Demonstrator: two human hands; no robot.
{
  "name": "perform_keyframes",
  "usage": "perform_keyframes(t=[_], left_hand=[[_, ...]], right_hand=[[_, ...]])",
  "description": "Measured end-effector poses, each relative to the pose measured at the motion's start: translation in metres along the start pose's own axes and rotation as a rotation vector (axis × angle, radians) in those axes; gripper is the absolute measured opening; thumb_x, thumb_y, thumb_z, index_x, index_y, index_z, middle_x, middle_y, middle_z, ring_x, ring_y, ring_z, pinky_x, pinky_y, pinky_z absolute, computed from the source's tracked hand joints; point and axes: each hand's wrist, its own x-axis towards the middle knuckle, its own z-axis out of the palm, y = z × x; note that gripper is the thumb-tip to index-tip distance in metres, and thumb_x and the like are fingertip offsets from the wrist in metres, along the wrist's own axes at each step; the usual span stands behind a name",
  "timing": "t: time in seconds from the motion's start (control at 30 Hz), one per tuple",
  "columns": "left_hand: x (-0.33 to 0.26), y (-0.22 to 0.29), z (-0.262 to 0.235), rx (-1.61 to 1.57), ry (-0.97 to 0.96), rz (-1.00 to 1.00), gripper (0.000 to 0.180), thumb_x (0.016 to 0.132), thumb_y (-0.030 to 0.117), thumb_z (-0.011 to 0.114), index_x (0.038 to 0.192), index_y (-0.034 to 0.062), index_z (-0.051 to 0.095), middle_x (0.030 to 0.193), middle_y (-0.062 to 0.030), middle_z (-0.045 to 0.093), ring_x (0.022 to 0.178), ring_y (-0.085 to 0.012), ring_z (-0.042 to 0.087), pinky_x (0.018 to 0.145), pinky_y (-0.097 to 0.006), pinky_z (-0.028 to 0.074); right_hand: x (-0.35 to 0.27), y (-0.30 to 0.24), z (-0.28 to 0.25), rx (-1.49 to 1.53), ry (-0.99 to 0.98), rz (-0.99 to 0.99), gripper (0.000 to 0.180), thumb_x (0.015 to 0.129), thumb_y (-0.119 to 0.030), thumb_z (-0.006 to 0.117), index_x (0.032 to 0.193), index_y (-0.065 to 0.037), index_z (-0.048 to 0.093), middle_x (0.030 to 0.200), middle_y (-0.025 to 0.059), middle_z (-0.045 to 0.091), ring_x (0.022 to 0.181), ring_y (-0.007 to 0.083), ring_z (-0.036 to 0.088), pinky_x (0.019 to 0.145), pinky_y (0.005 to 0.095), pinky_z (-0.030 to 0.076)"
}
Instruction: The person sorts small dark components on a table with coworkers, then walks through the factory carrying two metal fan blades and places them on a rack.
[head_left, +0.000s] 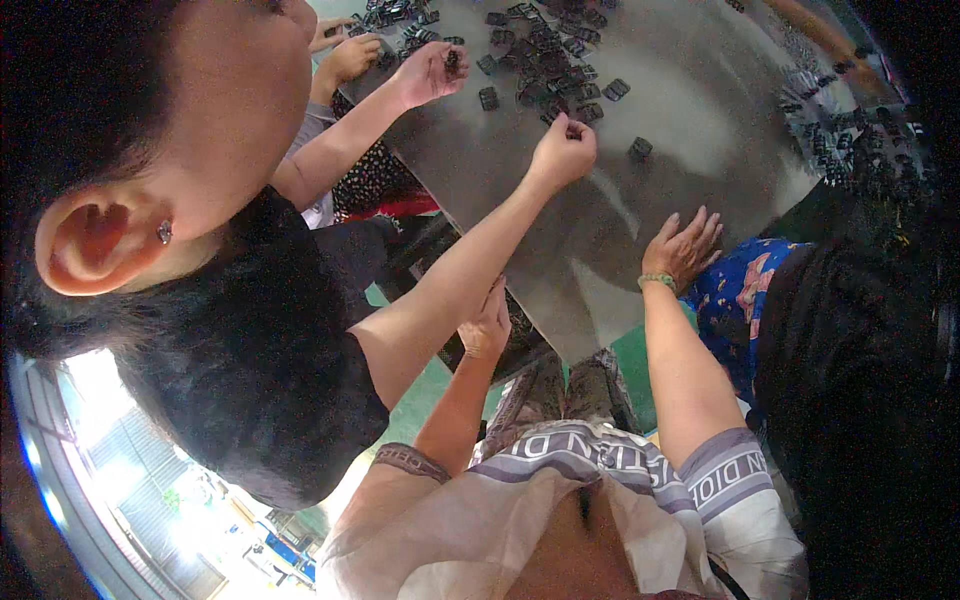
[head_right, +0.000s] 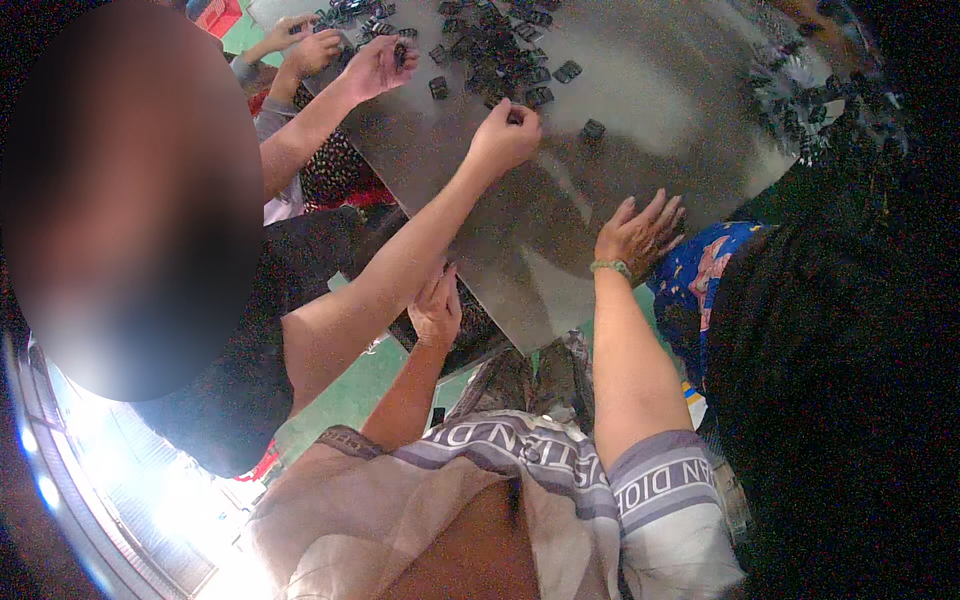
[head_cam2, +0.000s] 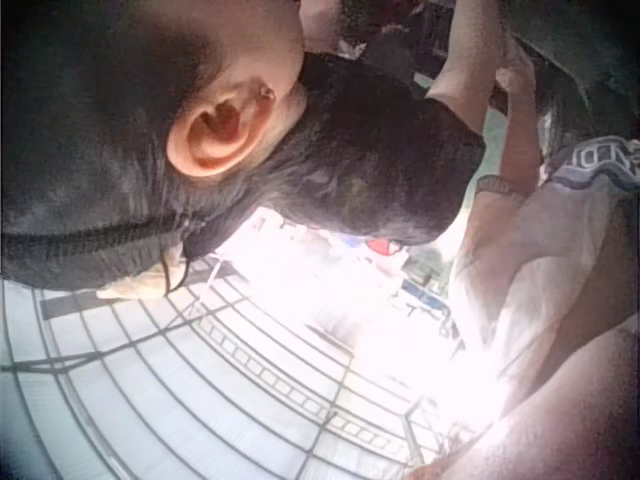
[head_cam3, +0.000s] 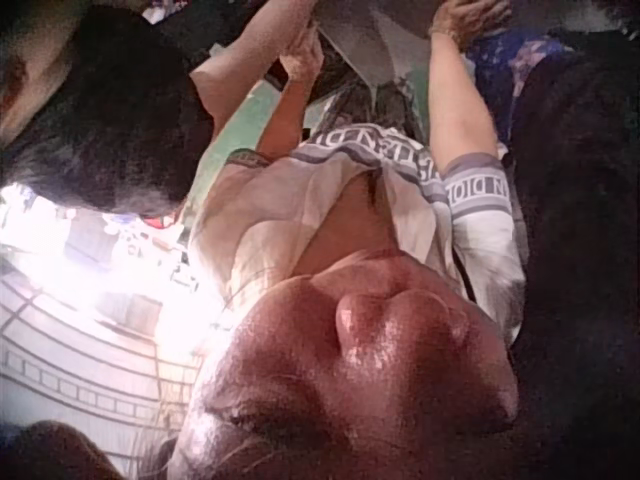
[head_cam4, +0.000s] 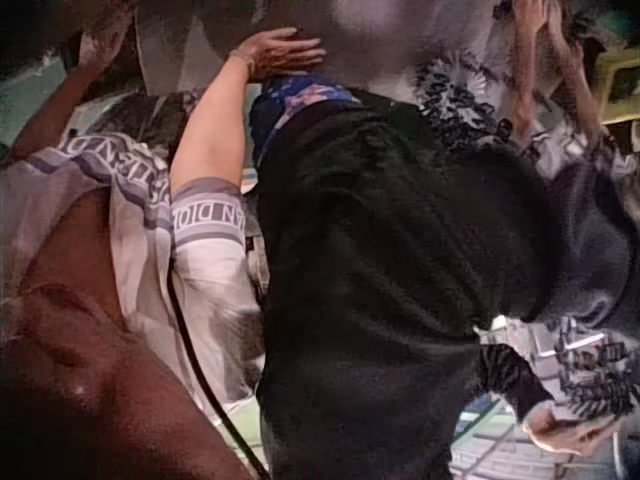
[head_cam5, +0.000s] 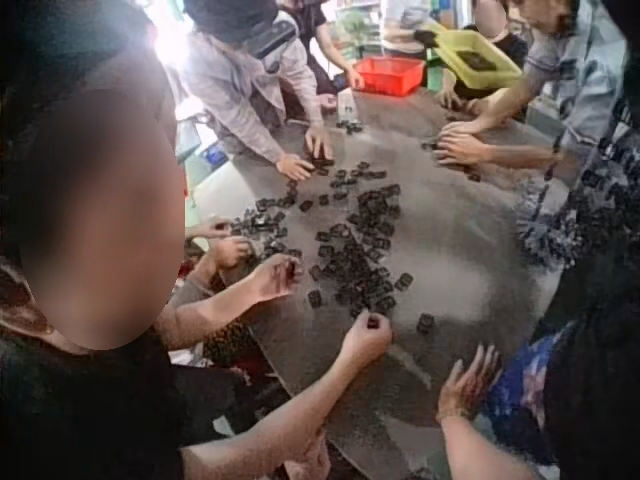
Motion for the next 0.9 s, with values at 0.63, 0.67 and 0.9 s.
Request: perform_keyframes(t=[0.63, 0.67, 0.9], left_hand=[[0.241, 0.120, 0.114, -0.208, 0.031, 0.267, 0.063, 0.065, 0.035, 0.071, 0.119, 0.0129, 0.047, 0.124, -0.0135, 0.041, 0.119, -0.0331, 0.034, 0.097, -0.050, 0.026], [0.230, 0.121, 0.105, -0.232, -0.010, 0.253, 0.060, 0.066, 0.034, 0.070, 0.117, 0.0117, 0.047, 0.121, -0.0135, 0.043, 0.116, -0.0331, 0.036, 0.096, -0.049, 0.027], [0.243, 0.118, 0.073, -0.209, 0.186, 0.108, 0.056, 0.073, 0.032, 0.063, 0.119, 0.0052, 0.045, 0.127, -0.0184, 0.038, 0.118, -0.0363, 0.034, 0.099, -0.046, 0.027]], right_hand=[[-0.002, -0.023, -0.022, -0.112, -0.078, 0.002, 0.048, 0.089, -0.033, 0.043, 0.130, -0.011, 0.033, 0.139, 0.0128, 0.028, 0.131, 0.0285, 0.021, 0.103, 0.0533, 0.016], [-0.001, -0.021, -0.022, -0.107, -0.090, 0.021, 0.049, 0.088, -0.033, 0.042, 0.131, -0.010, 0.033, 0.140, 0.0128, 0.027, 0.131, 0.0283, 0.020, 0.104, 0.0527, 0.014], [-0.002, -0.026, -0.032, -0.112, -0.123, 0.017, 0.052, 0.087, -0.033, 0.044, 0.132, -0.010, 0.031, 0.141, 0.0137, 0.024, 0.132, 0.0284, 0.017, 0.105, 0.0515, 0.012]])
